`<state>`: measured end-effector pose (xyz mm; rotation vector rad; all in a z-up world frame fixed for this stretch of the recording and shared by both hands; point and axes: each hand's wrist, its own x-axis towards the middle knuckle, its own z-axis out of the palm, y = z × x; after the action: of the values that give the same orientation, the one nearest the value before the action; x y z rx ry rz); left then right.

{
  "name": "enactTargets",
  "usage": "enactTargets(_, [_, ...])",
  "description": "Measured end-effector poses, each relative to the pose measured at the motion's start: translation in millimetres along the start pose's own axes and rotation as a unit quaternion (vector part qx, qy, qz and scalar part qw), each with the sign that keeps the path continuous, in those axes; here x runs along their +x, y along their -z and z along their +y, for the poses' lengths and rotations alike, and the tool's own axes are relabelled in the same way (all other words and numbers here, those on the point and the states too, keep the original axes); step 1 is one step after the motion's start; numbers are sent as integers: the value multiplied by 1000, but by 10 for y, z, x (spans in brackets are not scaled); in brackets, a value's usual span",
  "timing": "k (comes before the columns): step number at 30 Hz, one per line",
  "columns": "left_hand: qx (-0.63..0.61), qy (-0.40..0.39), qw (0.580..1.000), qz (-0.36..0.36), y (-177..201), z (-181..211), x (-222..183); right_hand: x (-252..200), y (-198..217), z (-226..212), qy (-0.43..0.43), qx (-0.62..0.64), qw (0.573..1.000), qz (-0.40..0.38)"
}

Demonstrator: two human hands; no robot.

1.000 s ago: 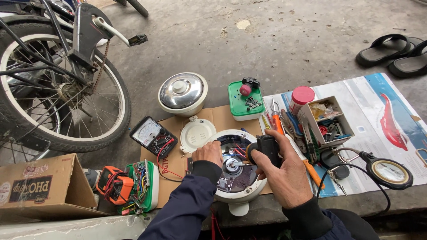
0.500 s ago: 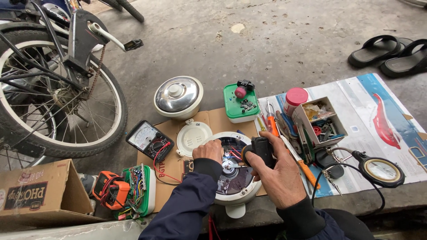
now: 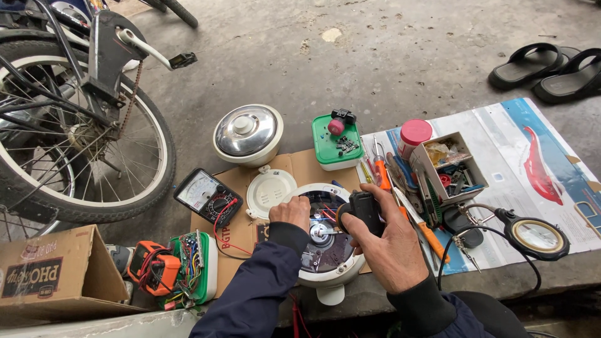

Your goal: Repairing a rice cooker by disassembling the base and testing internal electrical components with a multimeter.

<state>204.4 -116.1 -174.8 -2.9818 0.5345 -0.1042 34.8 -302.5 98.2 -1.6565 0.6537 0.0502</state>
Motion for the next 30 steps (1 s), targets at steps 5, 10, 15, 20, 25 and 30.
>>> enactTargets(5, [-21,7,999,-32,179,-27,-75,2,7,26,12,-3,1000,4])
enactTargets(10, [-134,88,977,-141,815,-78,-122,1,3,6,0,4,1000,-5])
enactTargets(15, [-214,139,951,-171,974,-251,-246,18,-35,46,8,8,1000,-3])
enactTargets(20, [-364,172,909,-112,805,-391,-289,40,-95,102,21,20,1000,3])
enactTargets(25, [-495,236,822,-151,1063,-362,-326,-12,-105,18,6,7,1000,-4])
enactTargets(30, [-574,250,766,-147,1083,-370,-343,-14,-126,4,6,-2,1000,-7])
